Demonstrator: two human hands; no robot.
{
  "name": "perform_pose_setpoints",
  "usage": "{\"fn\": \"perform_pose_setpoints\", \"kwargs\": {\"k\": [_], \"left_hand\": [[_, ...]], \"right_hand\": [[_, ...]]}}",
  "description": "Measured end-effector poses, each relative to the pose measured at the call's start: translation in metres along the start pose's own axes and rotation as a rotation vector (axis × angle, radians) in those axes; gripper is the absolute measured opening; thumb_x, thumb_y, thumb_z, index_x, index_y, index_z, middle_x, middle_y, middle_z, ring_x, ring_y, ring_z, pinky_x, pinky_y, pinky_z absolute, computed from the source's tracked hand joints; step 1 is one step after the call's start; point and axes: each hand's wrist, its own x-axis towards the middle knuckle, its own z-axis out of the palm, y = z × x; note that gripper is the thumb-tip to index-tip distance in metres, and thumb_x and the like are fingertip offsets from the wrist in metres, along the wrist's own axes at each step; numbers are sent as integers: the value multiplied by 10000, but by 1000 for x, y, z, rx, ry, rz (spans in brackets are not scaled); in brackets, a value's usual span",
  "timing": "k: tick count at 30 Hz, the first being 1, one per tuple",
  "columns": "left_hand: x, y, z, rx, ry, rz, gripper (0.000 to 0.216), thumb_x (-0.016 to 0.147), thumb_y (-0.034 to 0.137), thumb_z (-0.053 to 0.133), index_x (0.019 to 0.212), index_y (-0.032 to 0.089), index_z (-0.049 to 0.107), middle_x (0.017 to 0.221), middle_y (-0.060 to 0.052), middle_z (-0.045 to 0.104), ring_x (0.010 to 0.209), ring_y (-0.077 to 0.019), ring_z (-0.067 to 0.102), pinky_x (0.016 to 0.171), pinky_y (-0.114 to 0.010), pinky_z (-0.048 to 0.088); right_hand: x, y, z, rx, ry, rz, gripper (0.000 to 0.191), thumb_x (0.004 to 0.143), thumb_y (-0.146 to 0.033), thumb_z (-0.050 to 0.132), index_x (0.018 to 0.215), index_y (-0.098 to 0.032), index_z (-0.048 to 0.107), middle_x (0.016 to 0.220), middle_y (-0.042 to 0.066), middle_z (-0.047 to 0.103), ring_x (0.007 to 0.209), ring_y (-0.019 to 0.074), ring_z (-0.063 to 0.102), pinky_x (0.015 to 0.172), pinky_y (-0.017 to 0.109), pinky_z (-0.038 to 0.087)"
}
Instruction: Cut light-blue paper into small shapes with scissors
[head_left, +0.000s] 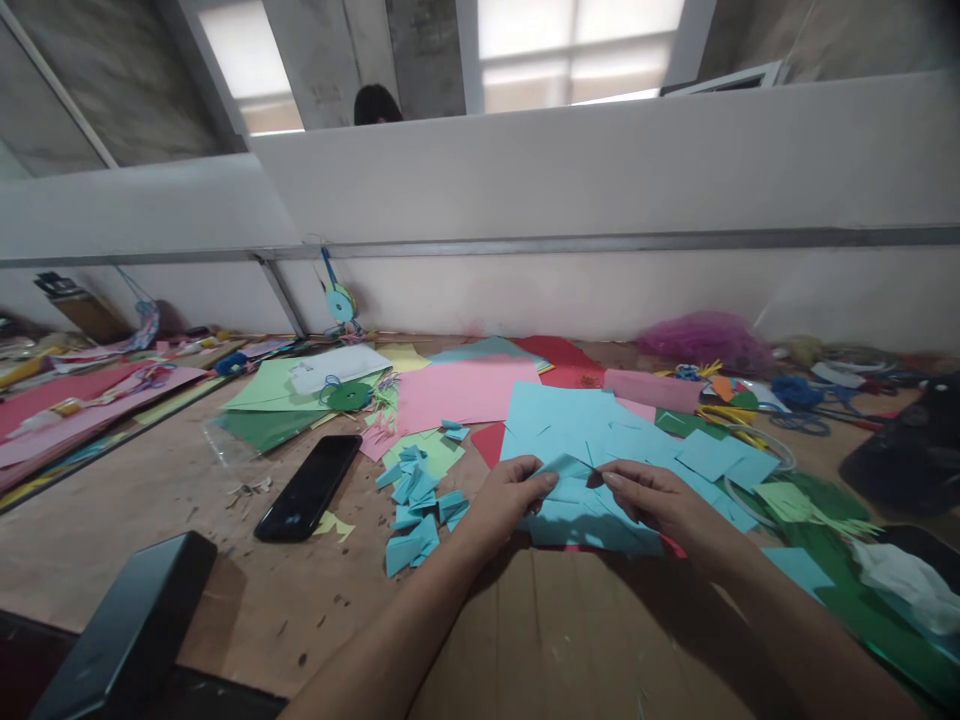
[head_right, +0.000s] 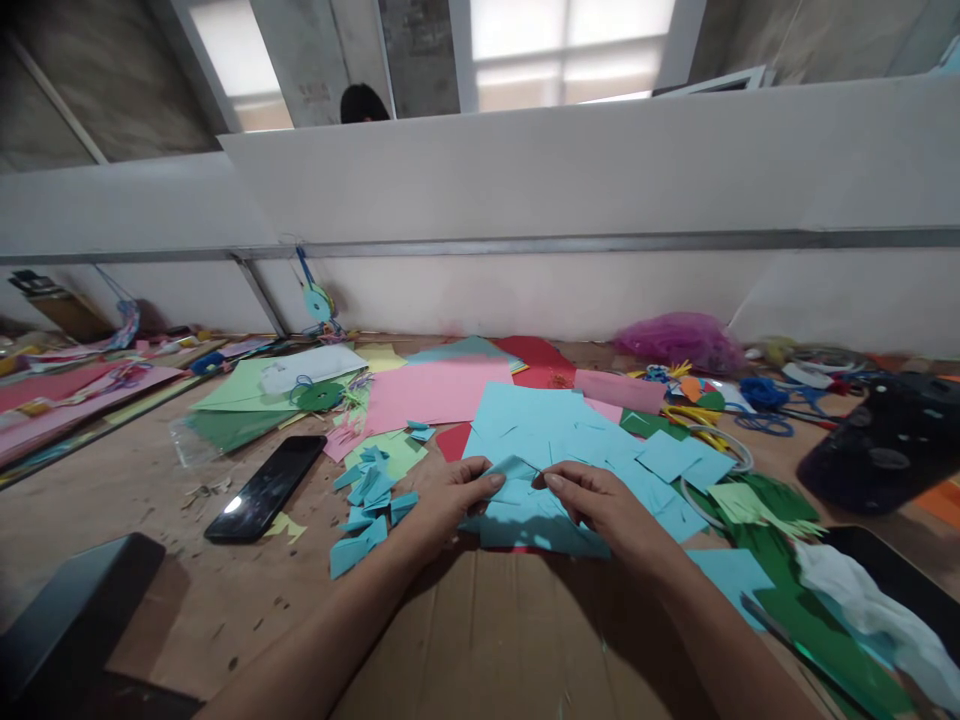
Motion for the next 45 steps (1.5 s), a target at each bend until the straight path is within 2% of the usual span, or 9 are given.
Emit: {"fn": "perform_pose_setpoints", "kwargs": {"k": [5,11,19,23,29,36,45], "left_hand": [[-2,5,1,18,8,-41,320,769,447,614,650,192,460,561,47,432,511,-91,347,476,-229,215],[-1,4,0,-7,-10,-23,318,767,455,616,661,191,475,564,40,438,516,-93,352,466,-227,221],[-4,8,2,-27,-14,-70,321,757,465,631,677,186,493,565,42,436,505,-85,352,438,-212,204],[-4,10,3,-67,-17,-71,337,734,481,651,679,184,502,550,42,426,496,-84,344,436,-216,198],[-3,7,4,-50,-66,-49,363,728,500,654,651,178,505,544,35,434,496,-82,349,443,-223,204],[-3,7,3,-57,-79,-86,351,720,491,659,658,184,502,541,38,447,478,-80,354,432,-219,194],[-6,13,4,-63,-75,-114,357,711,498,665,656,187,498,544,39,448,469,-79,358,418,-214,186]], "right_hand": [[-1,-4,1,-21,8,-4,434,862,-557,543,980,-160,672,588,-42,360,565,125,312,522,268,196],[-2,-4,1,-19,22,7,447,827,-582,571,937,-163,682,592,-39,367,551,115,305,500,260,191],[0,0,-1,-61,19,-6,420,853,-564,549,920,-170,679,555,-57,331,528,110,275,503,262,172],[0,0,-1,-74,36,-10,416,840,-571,560,919,-179,676,572,-46,366,535,119,304,507,259,207],[-2,-6,1,-120,15,-73,355,845,-532,571,844,-189,663,723,3,525,646,147,419,589,264,330],[0,-2,0,-148,53,-74,362,837,-535,574,859,-192,689,630,-14,478,598,146,406,564,262,320],[-1,-5,1,-133,32,-74,333,841,-513,579,835,-194,676,704,-1,534,645,151,441,602,269,341]]}}
